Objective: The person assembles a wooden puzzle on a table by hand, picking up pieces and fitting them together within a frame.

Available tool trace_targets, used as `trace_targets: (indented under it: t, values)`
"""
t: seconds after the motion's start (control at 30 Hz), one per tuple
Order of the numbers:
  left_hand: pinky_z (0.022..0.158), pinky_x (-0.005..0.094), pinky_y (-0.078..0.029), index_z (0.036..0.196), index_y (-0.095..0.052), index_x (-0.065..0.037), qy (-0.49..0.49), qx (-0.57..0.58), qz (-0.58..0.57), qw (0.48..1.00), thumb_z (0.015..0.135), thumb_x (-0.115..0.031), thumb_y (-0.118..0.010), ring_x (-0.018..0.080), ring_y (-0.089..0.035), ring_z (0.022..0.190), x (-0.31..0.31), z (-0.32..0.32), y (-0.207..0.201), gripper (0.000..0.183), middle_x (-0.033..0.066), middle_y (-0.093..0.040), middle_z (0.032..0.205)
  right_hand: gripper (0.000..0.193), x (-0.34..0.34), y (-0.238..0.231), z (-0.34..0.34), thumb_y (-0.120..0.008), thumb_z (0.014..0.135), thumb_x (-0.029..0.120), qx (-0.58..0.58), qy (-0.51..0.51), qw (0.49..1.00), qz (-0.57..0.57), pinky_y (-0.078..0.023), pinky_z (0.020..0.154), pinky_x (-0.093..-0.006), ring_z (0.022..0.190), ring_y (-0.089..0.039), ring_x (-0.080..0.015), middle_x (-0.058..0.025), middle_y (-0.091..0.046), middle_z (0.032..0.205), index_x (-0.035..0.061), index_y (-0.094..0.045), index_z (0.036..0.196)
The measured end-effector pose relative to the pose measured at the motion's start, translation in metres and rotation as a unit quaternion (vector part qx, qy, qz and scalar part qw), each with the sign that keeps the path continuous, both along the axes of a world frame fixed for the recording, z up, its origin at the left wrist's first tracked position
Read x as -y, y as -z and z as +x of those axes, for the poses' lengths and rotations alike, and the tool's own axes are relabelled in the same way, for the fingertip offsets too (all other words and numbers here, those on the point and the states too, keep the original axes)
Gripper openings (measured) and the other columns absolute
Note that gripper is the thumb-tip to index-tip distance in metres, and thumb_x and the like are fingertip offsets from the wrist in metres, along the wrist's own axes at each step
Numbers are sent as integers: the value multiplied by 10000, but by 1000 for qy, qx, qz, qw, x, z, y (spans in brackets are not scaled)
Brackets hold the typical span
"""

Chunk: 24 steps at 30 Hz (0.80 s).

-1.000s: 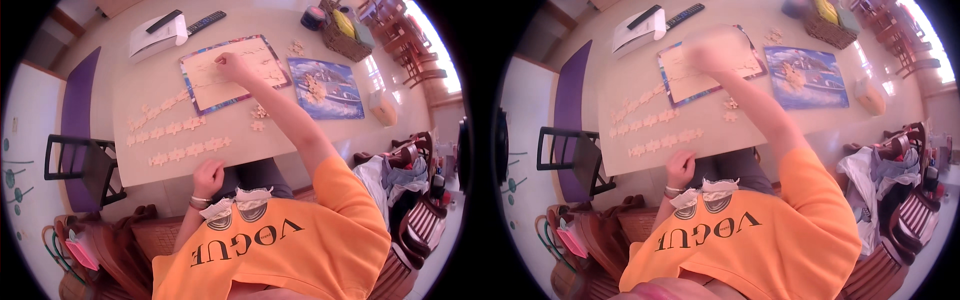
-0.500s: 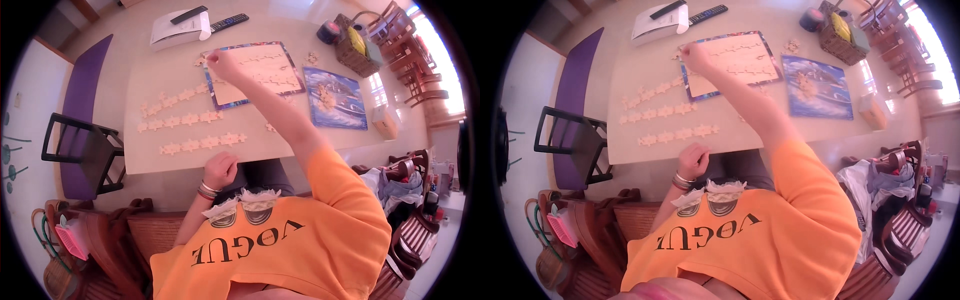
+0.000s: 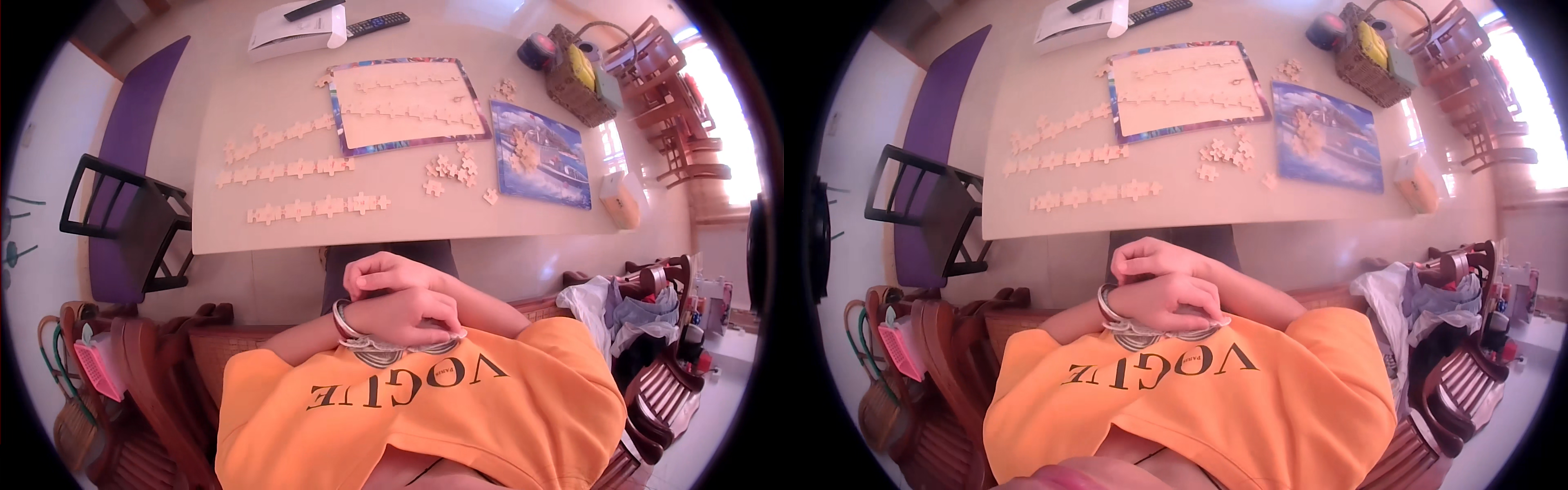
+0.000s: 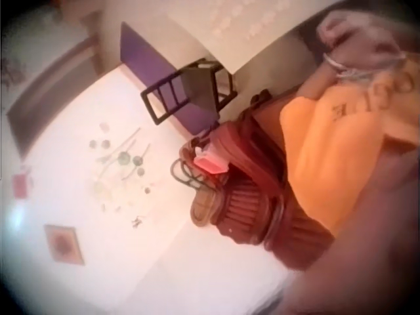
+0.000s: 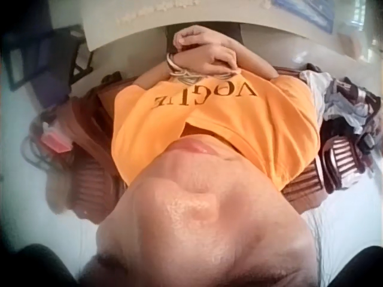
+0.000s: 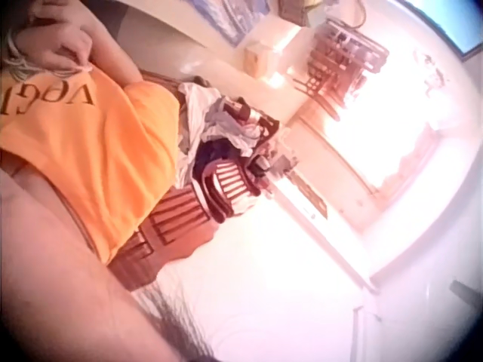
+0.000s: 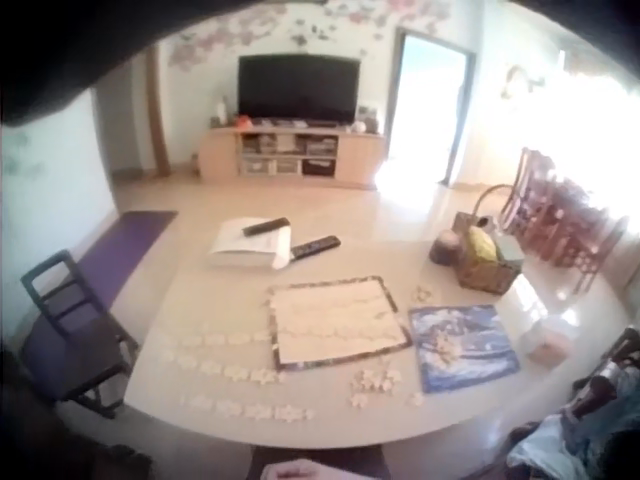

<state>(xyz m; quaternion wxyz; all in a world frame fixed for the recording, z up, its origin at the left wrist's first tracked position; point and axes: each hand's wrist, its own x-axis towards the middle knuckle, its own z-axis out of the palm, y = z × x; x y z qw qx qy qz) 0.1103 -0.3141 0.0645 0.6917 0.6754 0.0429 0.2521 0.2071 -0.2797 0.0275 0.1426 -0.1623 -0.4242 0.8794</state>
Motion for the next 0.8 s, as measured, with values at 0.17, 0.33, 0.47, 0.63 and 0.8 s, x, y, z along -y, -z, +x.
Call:
trace_targets:
  t: [0.17,0.33,0.47,0.63,0.8]
  values:
    - [792,298,-486,1042,-626,24,37,-12,86,996,917,-63,-555,222,-598,913,7,10,1,168,116,-621,968,286,8,-14,21,-568,917,252,49,7,995,85,-378,629,-237,678,-447,-66,14,-519,694,22,-563,745]
    - [783,288,-481,1073,-623,17,26,-5,103,994,928,-70,-541,220,-595,895,14,11,1,188,115,-615,952,357,17,-21,32,-575,932,324,81,46,991,93,-363,602,-243,639,-420,-64,23,-486,647,21,-571,744]
    - [772,289,-477,1097,-627,7,40,-43,94,994,945,-88,-524,220,-591,878,14,6,-3,207,115,-610,941,367,25,-28,24,-560,943,354,88,99,989,69,-378,615,-244,665,-434,-67,10,-502,681,18,-623,811]
    - [768,291,-477,1089,-633,8,20,-10,98,995,956,-107,-517,214,-591,873,19,8,4,211,114,-609,938,354,23,-24,26,-529,957,344,19,81,990,110,-401,640,-245,694,-458,-78,4,-519,728,17,-647,890]
    - [779,292,-480,1077,-629,20,20,-25,89,995,958,-114,-524,209,-596,890,21,6,3,208,115,-618,947,344,23,-19,30,-517,961,328,98,51,989,95,-413,664,-240,708,-470,-83,5,-519,743,11,-646,927]
